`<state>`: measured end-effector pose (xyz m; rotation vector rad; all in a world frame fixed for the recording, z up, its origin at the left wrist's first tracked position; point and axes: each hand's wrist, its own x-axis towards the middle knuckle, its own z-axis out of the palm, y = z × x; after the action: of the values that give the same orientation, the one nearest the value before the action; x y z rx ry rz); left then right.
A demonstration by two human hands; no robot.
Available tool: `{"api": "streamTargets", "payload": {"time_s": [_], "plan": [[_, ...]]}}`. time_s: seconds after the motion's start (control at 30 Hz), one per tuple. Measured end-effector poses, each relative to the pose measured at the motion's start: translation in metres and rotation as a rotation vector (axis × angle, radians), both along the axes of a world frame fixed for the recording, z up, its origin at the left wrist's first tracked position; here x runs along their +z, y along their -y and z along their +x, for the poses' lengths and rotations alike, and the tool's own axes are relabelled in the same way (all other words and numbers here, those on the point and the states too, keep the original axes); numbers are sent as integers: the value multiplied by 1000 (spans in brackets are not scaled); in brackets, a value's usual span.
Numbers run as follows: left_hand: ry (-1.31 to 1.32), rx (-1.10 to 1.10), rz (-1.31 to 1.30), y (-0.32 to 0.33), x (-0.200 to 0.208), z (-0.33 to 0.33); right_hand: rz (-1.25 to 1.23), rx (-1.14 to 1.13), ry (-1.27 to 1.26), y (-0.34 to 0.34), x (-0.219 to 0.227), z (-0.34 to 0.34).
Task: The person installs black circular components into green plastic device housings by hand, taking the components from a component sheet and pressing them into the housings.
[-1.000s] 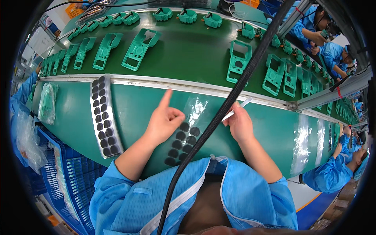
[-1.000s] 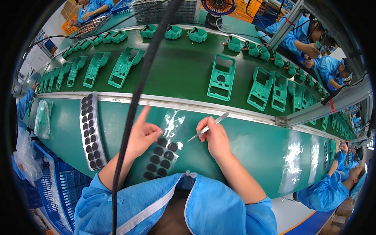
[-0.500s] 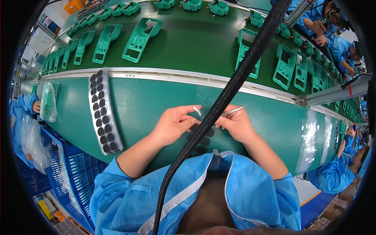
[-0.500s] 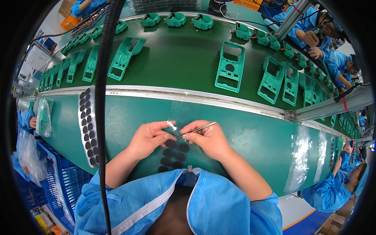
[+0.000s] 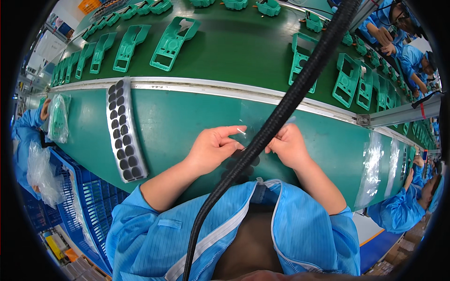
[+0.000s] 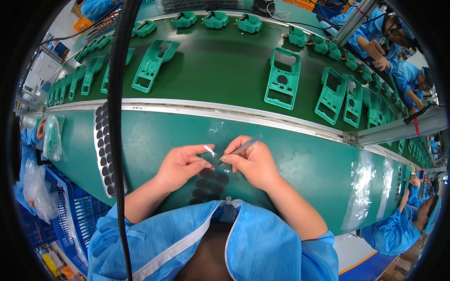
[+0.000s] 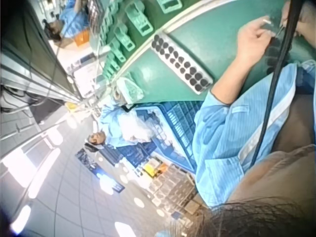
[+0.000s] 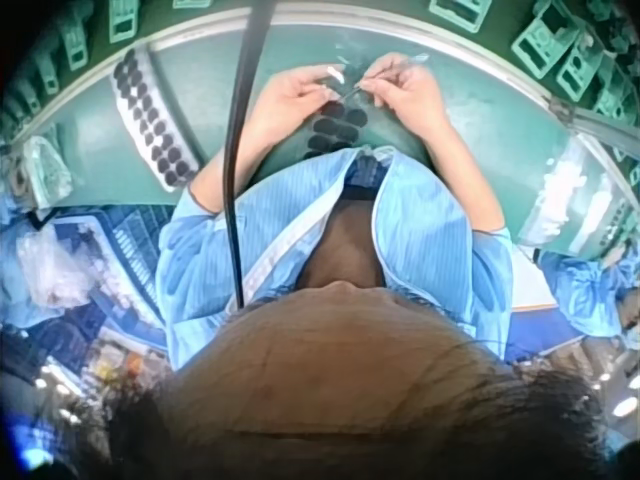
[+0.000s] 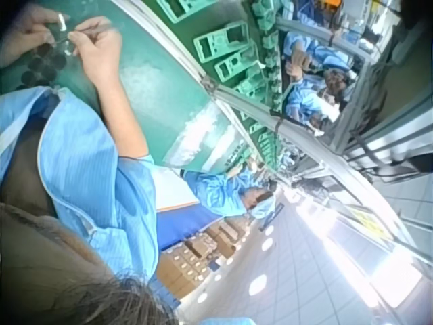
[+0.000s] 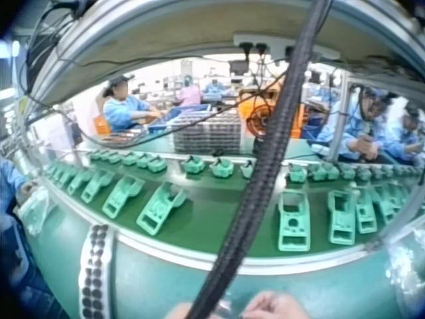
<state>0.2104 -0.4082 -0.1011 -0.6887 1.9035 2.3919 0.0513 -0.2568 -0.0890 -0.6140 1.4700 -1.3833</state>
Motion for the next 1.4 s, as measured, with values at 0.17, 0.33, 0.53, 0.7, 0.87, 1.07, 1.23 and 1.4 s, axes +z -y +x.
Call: {"api": "streamTargets", "payload": {"time_s": [0.17,0.33,0.53,0.7,0.87,1.07,1.23,1.4], "plan": [[-8,-21,-55,-4,-3,1,53,30,-168,1,3,7],[21,48,1,-1,-3,2,-340,221,-531,-13,26,23],[239,-118,-574,17,34,28,-554,-170,180,-31,27,-7],[205,164,-934,108,54,13,-302,-265,295,-37,-29,-17],[181,480,-1292,240,-8,-39,-339,-163,270,-14,-32,-20],[68,362,-1222,168,-24,-125,-339,-91,286,-15,-38,-25],[-103,175,-1035,63,-17,-189,-350,-88,259,-13,-38,-26],[-21,284,-1444,90,-11,-175,-366,-94,294,-13,-38,-24]]}}
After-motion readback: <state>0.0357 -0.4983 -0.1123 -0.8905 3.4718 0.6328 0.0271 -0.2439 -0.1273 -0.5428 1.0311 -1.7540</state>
